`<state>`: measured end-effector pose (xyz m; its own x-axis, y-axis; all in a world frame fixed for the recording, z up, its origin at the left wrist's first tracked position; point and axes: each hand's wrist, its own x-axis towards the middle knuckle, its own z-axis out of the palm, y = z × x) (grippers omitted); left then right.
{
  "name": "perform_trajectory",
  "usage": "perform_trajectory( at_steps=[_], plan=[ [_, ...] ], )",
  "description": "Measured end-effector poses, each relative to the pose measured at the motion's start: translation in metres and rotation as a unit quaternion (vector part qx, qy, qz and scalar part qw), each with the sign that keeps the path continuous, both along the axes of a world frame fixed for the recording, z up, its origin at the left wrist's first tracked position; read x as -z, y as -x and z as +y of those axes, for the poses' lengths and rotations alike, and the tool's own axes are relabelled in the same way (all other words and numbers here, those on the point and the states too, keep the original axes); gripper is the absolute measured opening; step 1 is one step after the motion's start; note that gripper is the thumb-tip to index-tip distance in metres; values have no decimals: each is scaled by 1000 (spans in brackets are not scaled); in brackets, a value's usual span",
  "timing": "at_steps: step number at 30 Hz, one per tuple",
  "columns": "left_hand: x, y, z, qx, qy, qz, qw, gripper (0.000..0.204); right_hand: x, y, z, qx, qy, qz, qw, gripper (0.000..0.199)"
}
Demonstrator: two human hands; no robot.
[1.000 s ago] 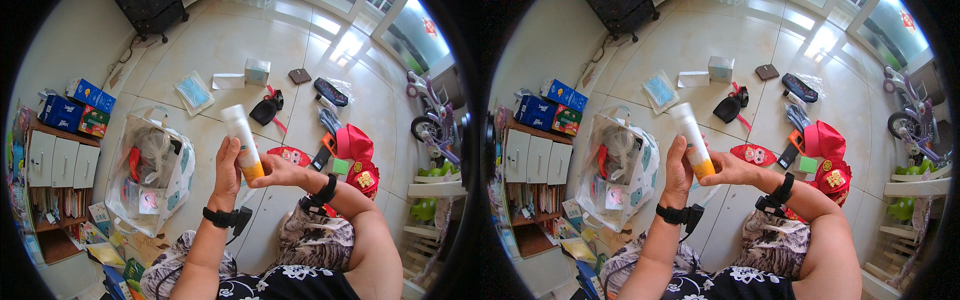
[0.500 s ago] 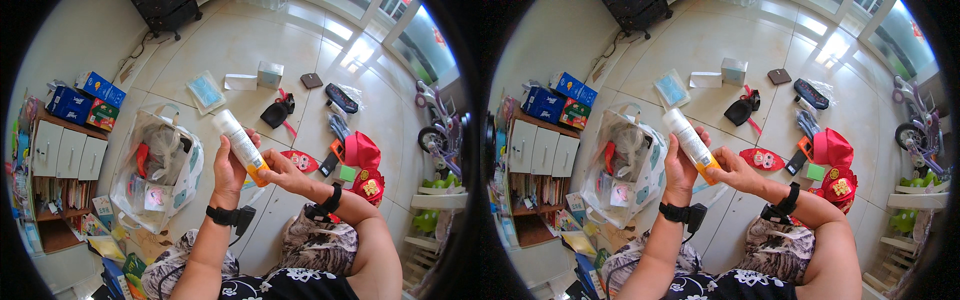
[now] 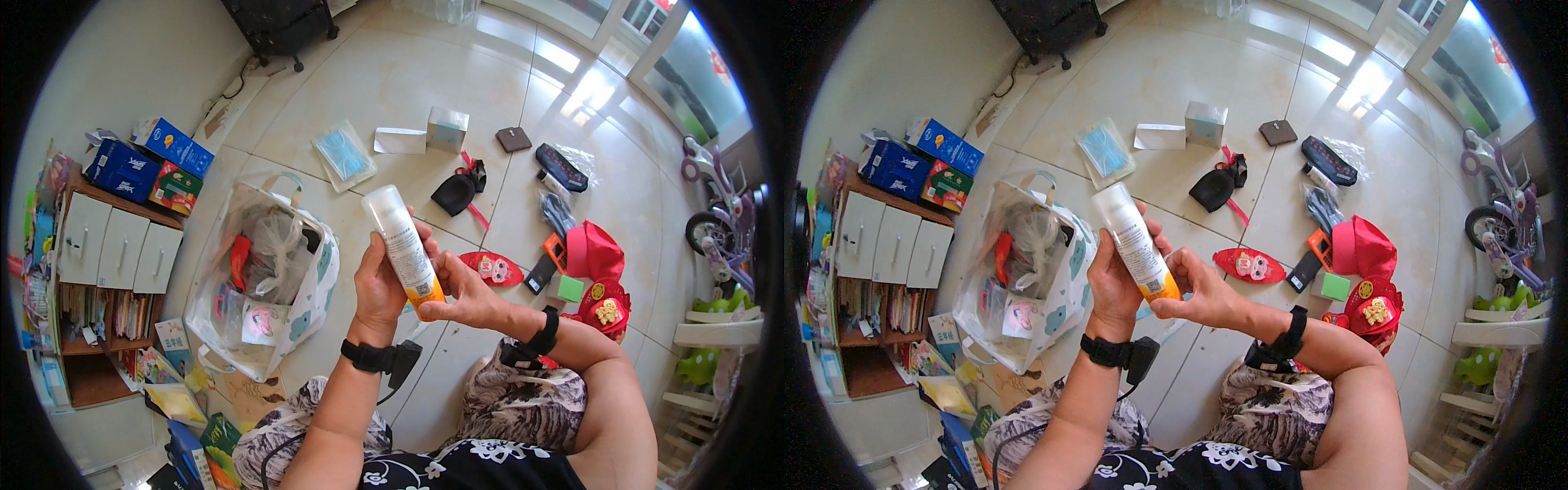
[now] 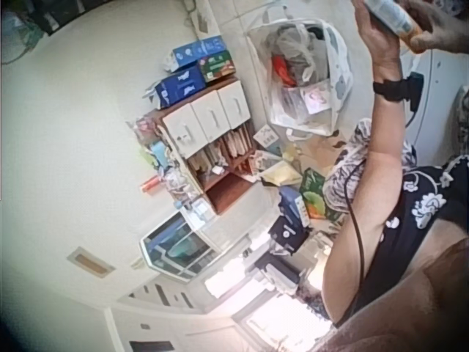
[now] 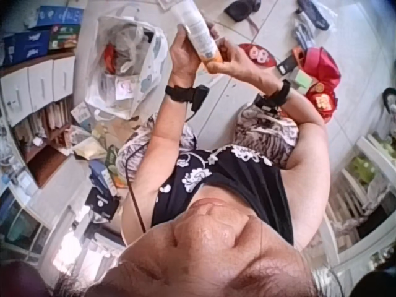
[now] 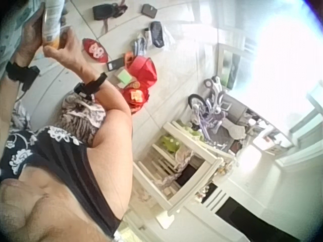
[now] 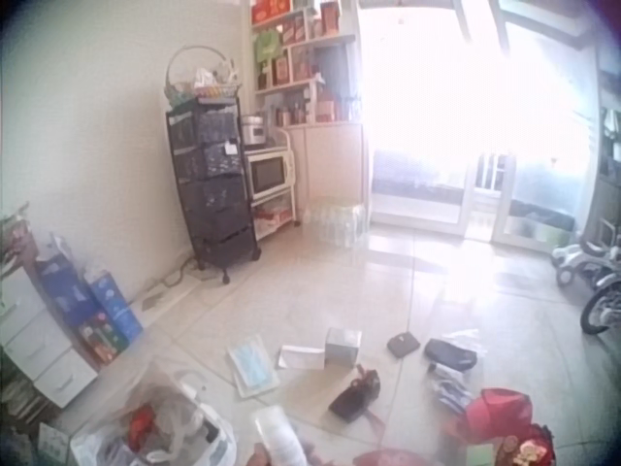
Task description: The person picks up and handles various small items from the floor, including a computer mouse, notebooks, a red fabric pouch, and multiple small product boxes.
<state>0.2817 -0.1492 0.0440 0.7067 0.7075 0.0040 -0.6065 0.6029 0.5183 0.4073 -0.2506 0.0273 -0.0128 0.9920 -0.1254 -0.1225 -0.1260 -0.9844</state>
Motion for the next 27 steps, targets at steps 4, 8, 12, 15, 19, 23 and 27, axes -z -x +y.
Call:
perform_trajectory(
  at_steps=[4, 8, 12, 15, 19, 23, 27],
  plan=[
    [-2, 0, -2, 18, 32, -37, 999, 60, 2, 3, 0, 9, -17, -21, 1000, 63],
    [-1, 0, -1, 27, 36, -46, 998, 59, -3, 4, 0, 12, -18, -32, 999, 65],
    [-2, 1, -2, 28, 47, -48, 997, 58, -2, 5, -1, 9, -14, -29, 999, 69],
    [-1, 1, -3, 21, 54, -38, 998, 63, -1, 5, -1, 9, -15, -34, 999, 70],
    [-1, 1, -3, 21, 58, -35, 997, 63, -1, 6, -1, 10, -20, -41, 999, 70],
    [3, 1, -4, 30, 45, -42, 998, 60, -3, 6, -2, 10, -23, -37, 999, 70],
    [3, -1, -4, 35, 41, -45, 998, 60, -4, 5, -3, 10, -18, -37, 999, 71]
  ],
)
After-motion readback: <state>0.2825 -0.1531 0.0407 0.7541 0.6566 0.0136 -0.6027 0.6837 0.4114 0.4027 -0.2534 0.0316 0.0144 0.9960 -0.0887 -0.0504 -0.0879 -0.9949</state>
